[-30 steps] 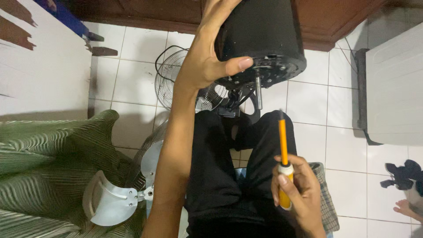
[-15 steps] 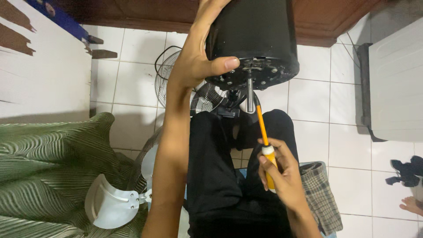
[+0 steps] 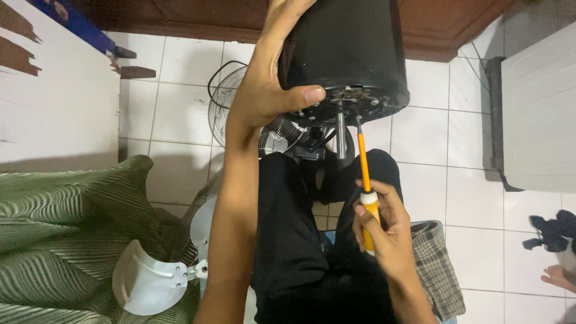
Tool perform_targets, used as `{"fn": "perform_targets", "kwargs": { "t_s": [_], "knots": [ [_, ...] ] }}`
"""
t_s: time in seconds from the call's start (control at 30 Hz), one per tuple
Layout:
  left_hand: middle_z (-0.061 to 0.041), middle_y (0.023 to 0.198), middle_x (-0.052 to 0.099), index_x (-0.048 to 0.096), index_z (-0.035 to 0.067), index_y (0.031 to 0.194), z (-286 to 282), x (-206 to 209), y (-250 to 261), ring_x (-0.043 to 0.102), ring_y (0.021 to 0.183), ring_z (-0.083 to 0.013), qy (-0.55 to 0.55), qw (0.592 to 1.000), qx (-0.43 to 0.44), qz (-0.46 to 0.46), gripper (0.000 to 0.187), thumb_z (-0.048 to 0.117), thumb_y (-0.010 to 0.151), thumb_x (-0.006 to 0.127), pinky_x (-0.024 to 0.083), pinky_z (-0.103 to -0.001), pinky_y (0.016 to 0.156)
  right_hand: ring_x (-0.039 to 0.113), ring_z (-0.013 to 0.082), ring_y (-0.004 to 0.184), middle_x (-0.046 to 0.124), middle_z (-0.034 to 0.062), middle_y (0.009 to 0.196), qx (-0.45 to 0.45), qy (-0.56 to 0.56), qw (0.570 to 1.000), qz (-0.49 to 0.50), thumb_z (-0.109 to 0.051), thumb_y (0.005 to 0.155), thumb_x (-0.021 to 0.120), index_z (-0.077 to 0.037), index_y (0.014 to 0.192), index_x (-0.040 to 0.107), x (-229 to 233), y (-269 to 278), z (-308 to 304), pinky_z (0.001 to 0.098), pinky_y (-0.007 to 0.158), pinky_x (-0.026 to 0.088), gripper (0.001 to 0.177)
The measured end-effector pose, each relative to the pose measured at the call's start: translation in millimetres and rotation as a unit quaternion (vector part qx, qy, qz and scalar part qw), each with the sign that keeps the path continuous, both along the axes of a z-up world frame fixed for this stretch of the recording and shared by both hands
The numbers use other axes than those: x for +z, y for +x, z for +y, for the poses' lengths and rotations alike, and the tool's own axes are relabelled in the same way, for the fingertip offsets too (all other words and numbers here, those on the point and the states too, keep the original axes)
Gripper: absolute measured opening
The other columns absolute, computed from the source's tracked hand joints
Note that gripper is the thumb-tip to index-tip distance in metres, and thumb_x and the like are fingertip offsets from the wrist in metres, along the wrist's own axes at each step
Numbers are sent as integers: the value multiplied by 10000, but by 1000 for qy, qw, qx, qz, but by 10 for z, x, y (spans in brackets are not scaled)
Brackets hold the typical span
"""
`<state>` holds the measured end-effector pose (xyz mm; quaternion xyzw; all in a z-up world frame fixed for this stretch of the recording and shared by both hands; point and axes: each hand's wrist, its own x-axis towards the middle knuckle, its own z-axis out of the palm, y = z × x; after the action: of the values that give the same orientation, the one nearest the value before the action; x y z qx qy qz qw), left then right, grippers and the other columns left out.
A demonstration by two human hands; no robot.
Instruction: The person disassembles a standing fan by removing the front grille and motor housing using a screwdriver. The person then wipes the motor housing with a cloth.
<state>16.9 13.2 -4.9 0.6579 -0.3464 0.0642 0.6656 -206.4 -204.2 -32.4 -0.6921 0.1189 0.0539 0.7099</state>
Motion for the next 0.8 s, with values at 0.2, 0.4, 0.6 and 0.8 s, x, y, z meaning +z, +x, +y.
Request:
{"fn": "perform_targets", "kwargs": {
  "t_s": [0.2, 0.4, 0.6, 0.8],
  "knots": [
    [-161, 1614, 408, 461, 50, 1562, -7, -15, 9, 326, 1534, -301, 7, 1000, 13, -17, 991, 550, 775, 795, 209, -431, 1321, 538, 100, 457, 570, 48, 758, -9, 7, 1000, 1, -57, 945, 585, 31, 1354, 505, 27, -7, 25, 234, 379, 417, 426],
    [-162, 1602, 424, 468, 52, 1559, -27, 8, -21, 364, 1517, -302, 2, 1000, 12, 0, 995, 564, 769, 791, 247, -434, 1311, 521, 101, 466, 545, 55, 725, -6, 110, 994, 9, -33, 938, 567, 32, 1362, 505, 6, -14, -21, 228, 357, 409, 433],
    [-157, 1592, 442, 477, 46, 1545, -28, 21, -27, 359, 1512, -298, 2, 1000, 16, -4, 988, 551, 757, 794, 226, -416, 1307, 513, 106, 467, 523, 50, 717, -1, 133, 991, 17, -26, 953, 565, 18, 1334, 502, -108, -29, -56, 230, 361, 417, 389],
    [-140, 1571, 436, 464, 40, 1575, 25, -48, 23, 364, 1519, -277, -6, 1000, 2, 4, 984, 559, 813, 809, 225, -375, 1312, 506, 99, 469, 530, 46, 737, -16, 118, 992, 43, -55, 957, 563, -4, 1327, 507, -224, -48, -56, 231, 356, 412, 378]
  ]
}}
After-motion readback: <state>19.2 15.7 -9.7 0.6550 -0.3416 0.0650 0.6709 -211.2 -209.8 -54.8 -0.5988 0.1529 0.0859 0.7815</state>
